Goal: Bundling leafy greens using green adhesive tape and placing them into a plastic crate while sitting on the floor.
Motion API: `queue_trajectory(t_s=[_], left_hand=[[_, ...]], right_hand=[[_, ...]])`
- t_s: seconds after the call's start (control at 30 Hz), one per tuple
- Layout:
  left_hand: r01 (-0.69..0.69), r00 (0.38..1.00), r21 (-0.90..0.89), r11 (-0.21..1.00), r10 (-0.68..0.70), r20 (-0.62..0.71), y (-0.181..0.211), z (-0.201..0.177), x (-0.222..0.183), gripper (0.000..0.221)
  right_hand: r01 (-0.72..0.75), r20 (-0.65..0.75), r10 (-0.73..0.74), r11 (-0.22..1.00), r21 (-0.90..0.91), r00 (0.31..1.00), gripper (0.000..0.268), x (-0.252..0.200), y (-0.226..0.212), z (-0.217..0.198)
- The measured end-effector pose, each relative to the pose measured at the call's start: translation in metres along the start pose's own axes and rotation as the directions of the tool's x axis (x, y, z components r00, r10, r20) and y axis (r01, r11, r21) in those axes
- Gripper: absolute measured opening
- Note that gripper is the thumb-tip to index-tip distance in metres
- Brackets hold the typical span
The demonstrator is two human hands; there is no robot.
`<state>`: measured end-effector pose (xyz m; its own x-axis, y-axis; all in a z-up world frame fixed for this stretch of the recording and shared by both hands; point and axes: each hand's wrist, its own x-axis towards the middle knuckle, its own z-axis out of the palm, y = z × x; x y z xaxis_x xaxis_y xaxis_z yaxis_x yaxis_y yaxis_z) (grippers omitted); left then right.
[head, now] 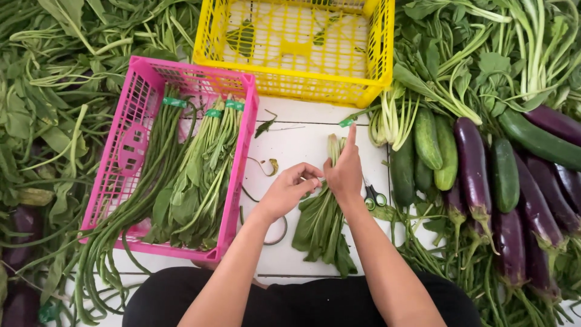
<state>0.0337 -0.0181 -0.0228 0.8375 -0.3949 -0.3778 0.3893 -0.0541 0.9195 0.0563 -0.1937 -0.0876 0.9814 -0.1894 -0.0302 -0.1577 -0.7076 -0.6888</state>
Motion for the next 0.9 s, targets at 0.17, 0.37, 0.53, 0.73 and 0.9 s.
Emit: queue_trajectory(t_s=[0.17, 0.37, 0.53, 0.73, 0.9], left_hand=[[-0.009, 1.0, 0.017, 1.0, 0.009, -0.007, 0.001, -0.001, 0.0, 0.025], [-0.05, 0.999, -0.297, 0.954, 0.053, 0.002, 0.002, -0.008, 0.003, 0.045], [-0.119, 0.988, -0.563, 0.818, 0.151, 0.011, 0.0, -0.013, 0.008, 0.055], [-0.147, 0.958, -0.602, 0.785, 0.264, 0.112, 0.006, -0.003, 0.003, 0.061], [-0.113, 0.937, -0.667, 0.737, 0.301, 0.174, -0.007, 0.009, 0.008, 0.07]], right_hand=[[0.01, -0.042, -0.01, 1.0, -0.006, 0.999, 0.098, -0.008, -0.009, -0.015], [-0.049, -0.113, 0.088, 0.95, 0.308, 0.99, 0.102, -0.023, -0.012, -0.035], [0.105, -0.24, 0.003, 0.895, 0.434, 0.971, 0.109, -0.052, -0.023, -0.058], [0.225, -0.269, -0.083, 0.8, 0.556, 0.96, 0.108, -0.073, -0.041, -0.082], [0.312, -0.253, -0.201, 0.769, 0.558, 0.946, 0.112, -0.083, -0.059, -0.076]])
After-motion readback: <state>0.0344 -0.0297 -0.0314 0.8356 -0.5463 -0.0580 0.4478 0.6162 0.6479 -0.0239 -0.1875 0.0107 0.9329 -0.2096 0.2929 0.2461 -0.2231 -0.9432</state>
